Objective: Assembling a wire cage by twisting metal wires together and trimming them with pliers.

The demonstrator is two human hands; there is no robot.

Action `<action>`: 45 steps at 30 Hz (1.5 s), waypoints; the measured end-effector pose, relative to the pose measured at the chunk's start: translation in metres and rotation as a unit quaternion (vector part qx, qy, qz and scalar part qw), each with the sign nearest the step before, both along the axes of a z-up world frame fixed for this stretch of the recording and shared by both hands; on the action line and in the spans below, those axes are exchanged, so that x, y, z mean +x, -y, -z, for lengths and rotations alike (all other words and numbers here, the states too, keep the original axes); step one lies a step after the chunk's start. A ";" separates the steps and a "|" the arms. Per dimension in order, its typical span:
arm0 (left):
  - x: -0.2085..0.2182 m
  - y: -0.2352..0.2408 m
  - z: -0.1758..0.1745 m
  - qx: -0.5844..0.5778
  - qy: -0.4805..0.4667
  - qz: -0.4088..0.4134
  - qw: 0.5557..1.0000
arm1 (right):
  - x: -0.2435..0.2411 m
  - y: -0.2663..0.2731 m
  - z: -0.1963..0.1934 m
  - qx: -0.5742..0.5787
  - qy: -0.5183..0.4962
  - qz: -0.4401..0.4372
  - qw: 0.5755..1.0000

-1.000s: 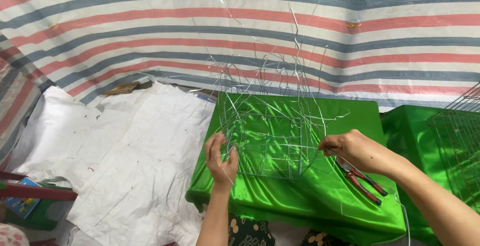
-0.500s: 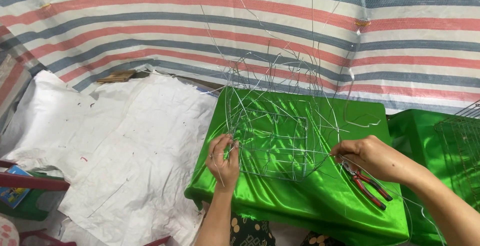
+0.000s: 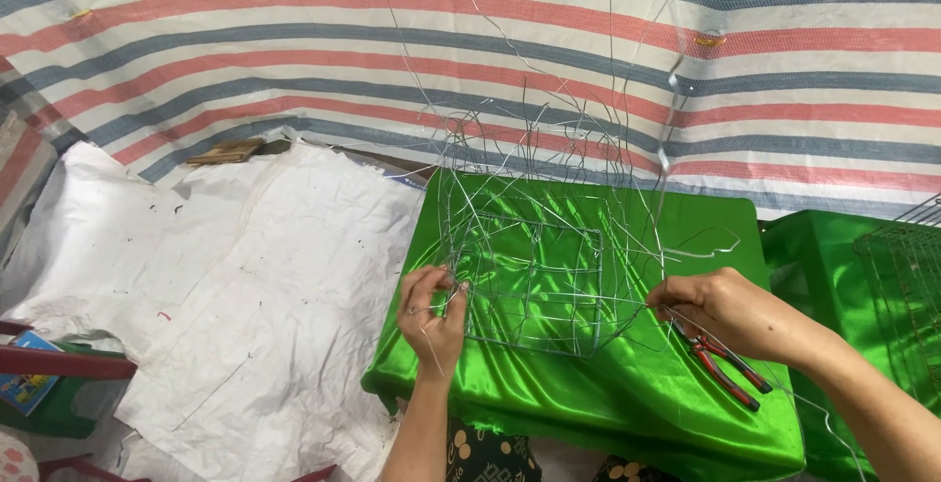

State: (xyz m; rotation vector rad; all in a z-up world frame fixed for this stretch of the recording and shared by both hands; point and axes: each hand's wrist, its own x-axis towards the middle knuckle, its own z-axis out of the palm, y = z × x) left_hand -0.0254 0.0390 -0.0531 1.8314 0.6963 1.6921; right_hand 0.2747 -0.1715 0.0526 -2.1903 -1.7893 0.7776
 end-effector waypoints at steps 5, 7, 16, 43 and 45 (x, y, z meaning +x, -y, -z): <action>-0.006 -0.017 0.026 0.127 -0.028 0.052 0.990 | -0.005 -0.002 -0.003 -0.007 0.011 -0.002 1.000; -0.012 -0.025 0.023 0.155 -0.052 0.114 0.980 | -0.004 -0.001 -0.006 -0.007 0.009 0.001 1.000; -0.035 -0.047 -0.025 0.209 -0.321 0.146 0.912 | -0.004 -0.001 -0.008 -0.005 0.016 0.005 1.000; -0.053 -0.061 -0.049 0.065 -0.243 0.371 0.894 | 0.012 -0.003 0.040 0.054 -0.046 0.021 0.997; -0.055 -0.069 -0.027 0.020 -0.223 0.370 0.902 | 0.009 -0.003 0.038 0.073 -0.044 -0.005 0.996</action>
